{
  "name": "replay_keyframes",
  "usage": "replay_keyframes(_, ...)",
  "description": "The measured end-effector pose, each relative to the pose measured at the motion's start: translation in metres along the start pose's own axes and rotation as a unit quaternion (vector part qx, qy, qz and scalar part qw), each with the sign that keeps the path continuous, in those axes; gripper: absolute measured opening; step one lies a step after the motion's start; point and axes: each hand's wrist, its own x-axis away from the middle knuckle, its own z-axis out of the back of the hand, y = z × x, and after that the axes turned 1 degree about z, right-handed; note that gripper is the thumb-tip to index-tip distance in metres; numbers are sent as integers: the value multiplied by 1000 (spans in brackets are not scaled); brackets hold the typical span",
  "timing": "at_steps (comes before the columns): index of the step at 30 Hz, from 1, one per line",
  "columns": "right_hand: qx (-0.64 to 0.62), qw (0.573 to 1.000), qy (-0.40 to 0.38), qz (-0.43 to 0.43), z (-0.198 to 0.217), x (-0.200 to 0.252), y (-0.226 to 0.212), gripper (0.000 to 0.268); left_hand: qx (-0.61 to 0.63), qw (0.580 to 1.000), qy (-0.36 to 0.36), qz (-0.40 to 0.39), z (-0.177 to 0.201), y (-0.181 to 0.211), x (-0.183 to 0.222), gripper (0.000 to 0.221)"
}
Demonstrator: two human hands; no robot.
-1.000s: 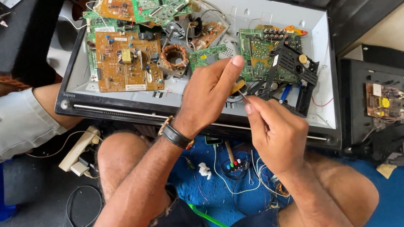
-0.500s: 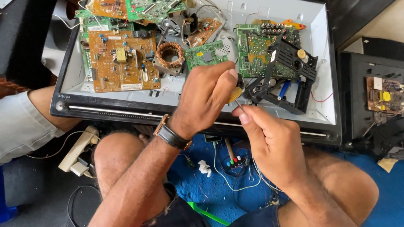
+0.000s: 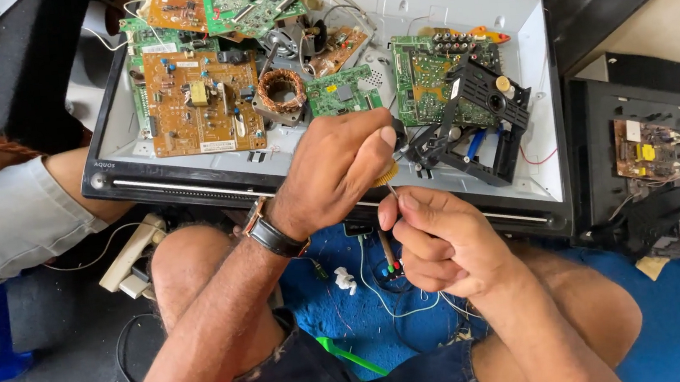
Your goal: Disassembling a small motor unit from an electronic device using a screwdriver
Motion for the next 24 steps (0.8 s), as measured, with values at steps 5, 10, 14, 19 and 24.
replay_keyframes(5,275,953,-2,125,4,-4,-4,27,-18,999,-2,-45,2,12,-2,30)
replay_keyframes(10,571,780,71,245,-31,-3,-12,25,-19,997,10,-77,3,13,-3,35)
replay_keyframes(14,665,662,94,332,-38,-4,-14,14,-41,994,6,-105,2,17,-5,41)
replay_keyframes(19,668,637,84,375,-45,-6,-15,14,-59,985,25,-162,-3,12,-5,40)
replay_keyframes(24,656,641,88,388,-43,-7,-14,13,-52,982,32,-177,-2,13,-7,42)
